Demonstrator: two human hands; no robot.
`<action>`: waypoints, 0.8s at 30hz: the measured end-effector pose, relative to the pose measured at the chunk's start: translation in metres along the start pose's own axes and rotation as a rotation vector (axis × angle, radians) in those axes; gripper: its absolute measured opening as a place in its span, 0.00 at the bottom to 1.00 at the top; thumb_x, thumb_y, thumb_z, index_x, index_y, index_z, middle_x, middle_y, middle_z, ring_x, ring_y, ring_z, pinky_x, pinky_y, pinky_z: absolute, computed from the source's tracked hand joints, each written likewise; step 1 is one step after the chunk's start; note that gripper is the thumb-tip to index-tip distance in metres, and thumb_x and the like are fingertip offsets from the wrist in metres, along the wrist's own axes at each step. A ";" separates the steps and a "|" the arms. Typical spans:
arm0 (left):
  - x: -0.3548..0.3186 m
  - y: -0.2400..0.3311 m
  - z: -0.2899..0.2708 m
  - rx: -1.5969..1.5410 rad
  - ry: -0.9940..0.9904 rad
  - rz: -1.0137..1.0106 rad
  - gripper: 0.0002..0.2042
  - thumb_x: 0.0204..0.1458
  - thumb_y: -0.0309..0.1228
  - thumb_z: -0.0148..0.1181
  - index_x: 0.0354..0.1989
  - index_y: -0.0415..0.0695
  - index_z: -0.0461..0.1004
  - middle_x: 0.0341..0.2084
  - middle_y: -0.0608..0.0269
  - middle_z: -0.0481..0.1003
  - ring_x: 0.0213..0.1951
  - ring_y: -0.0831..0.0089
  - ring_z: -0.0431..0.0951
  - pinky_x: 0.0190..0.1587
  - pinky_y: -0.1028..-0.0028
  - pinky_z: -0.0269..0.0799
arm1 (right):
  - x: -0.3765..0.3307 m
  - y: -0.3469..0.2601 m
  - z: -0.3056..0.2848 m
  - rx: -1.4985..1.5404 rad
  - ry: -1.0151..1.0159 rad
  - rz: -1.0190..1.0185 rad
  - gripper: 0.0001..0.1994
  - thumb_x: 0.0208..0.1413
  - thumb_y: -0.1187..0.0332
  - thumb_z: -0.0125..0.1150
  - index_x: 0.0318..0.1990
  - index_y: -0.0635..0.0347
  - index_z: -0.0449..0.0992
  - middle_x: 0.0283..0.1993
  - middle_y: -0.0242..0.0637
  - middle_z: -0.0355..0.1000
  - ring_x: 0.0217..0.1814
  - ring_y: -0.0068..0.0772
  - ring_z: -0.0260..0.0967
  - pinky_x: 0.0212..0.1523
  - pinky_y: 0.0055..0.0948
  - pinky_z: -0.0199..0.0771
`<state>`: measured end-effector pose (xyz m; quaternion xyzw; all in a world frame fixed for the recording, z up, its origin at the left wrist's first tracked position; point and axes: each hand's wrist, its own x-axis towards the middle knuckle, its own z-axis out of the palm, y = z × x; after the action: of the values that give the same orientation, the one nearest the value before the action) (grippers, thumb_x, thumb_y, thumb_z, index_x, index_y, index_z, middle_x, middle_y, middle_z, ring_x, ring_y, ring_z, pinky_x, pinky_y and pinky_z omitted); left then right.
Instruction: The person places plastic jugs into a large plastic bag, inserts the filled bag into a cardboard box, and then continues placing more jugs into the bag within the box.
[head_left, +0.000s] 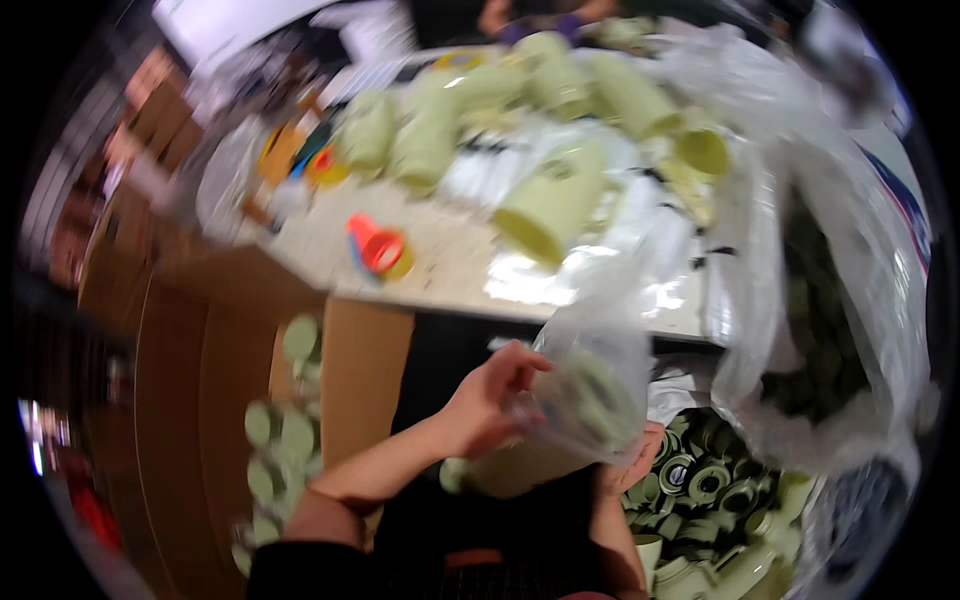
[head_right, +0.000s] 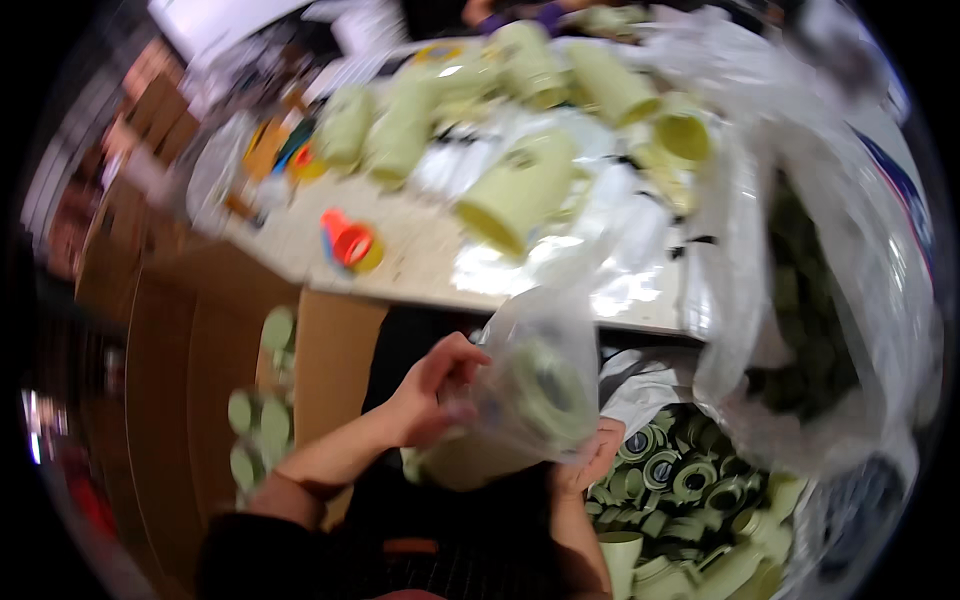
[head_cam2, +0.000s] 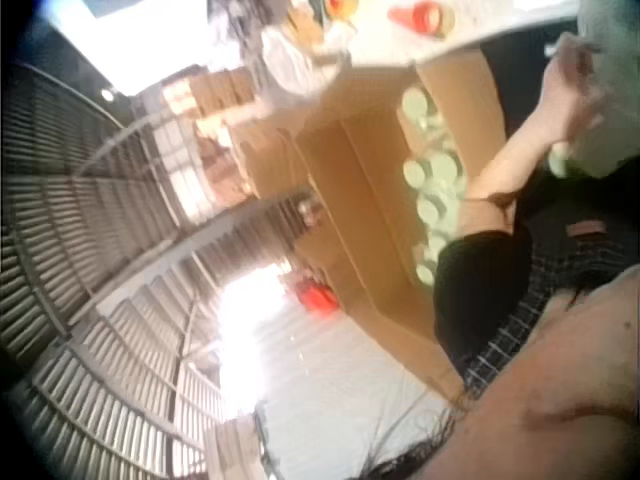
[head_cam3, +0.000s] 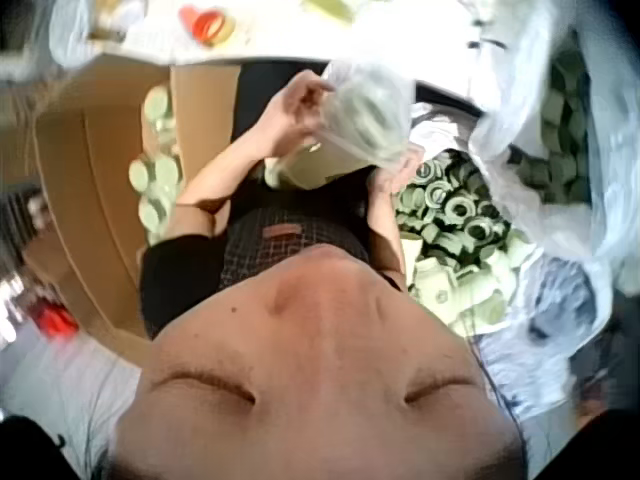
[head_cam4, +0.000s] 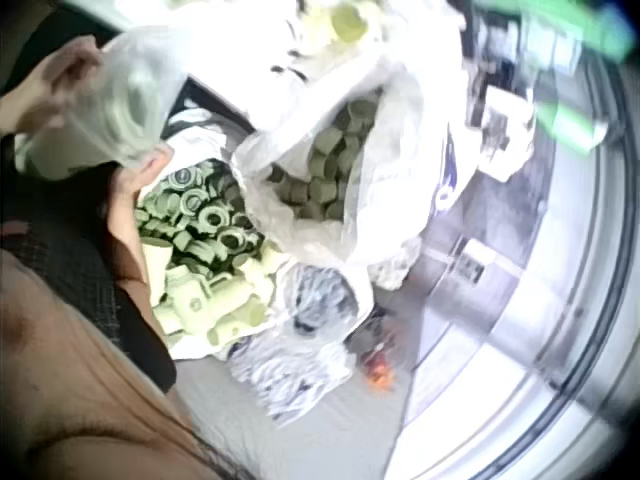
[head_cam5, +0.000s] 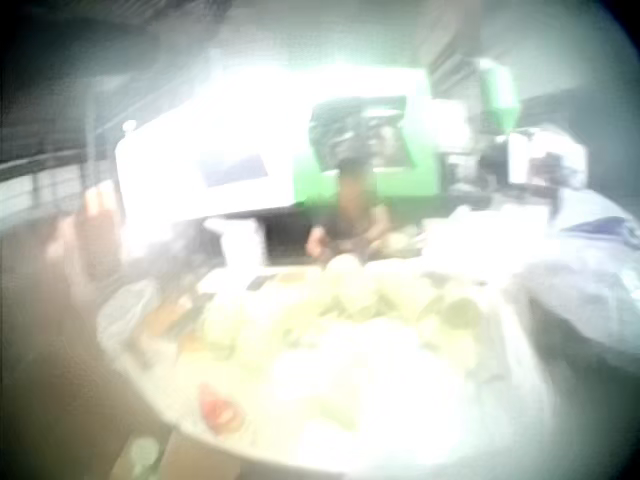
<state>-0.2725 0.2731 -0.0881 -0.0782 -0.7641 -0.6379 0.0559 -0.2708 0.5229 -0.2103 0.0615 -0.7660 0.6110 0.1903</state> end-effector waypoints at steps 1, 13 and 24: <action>-0.019 0.019 -0.008 0.404 -0.060 0.173 0.31 0.44 0.24 0.69 0.59 0.40 0.63 0.36 0.59 0.70 0.35 0.65 0.74 0.36 0.71 0.73 | -0.022 -0.005 -0.006 0.033 -0.121 0.065 0.17 0.66 0.58 0.51 0.48 0.66 0.68 0.46 0.39 0.66 0.53 0.35 0.63 0.56 0.34 0.63; -0.243 0.000 -0.072 1.182 0.632 -0.235 0.23 0.44 0.29 0.64 0.52 0.42 0.75 0.39 0.52 0.70 0.42 0.51 0.75 0.36 0.60 0.73 | -0.040 -0.138 0.117 0.559 -1.291 0.354 0.26 0.51 0.68 0.72 0.57 0.66 0.71 0.57 0.42 0.73 0.59 0.35 0.72 0.58 0.35 0.72; -0.301 -0.254 -0.362 -0.346 1.349 -0.981 0.22 0.62 0.42 0.54 0.59 0.42 0.70 0.45 0.56 0.75 0.42 0.59 0.77 0.39 0.58 0.75 | 0.014 -0.168 0.175 0.375 -1.150 -0.353 0.26 0.53 0.71 0.69 0.60 0.59 0.69 0.52 0.44 0.70 0.50 0.42 0.72 0.51 0.35 0.74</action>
<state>-0.0311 -0.1413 -0.3240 0.6512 -0.4064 -0.6077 0.2036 -0.2671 0.3157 -0.0838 0.5380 -0.6039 0.5637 -0.1678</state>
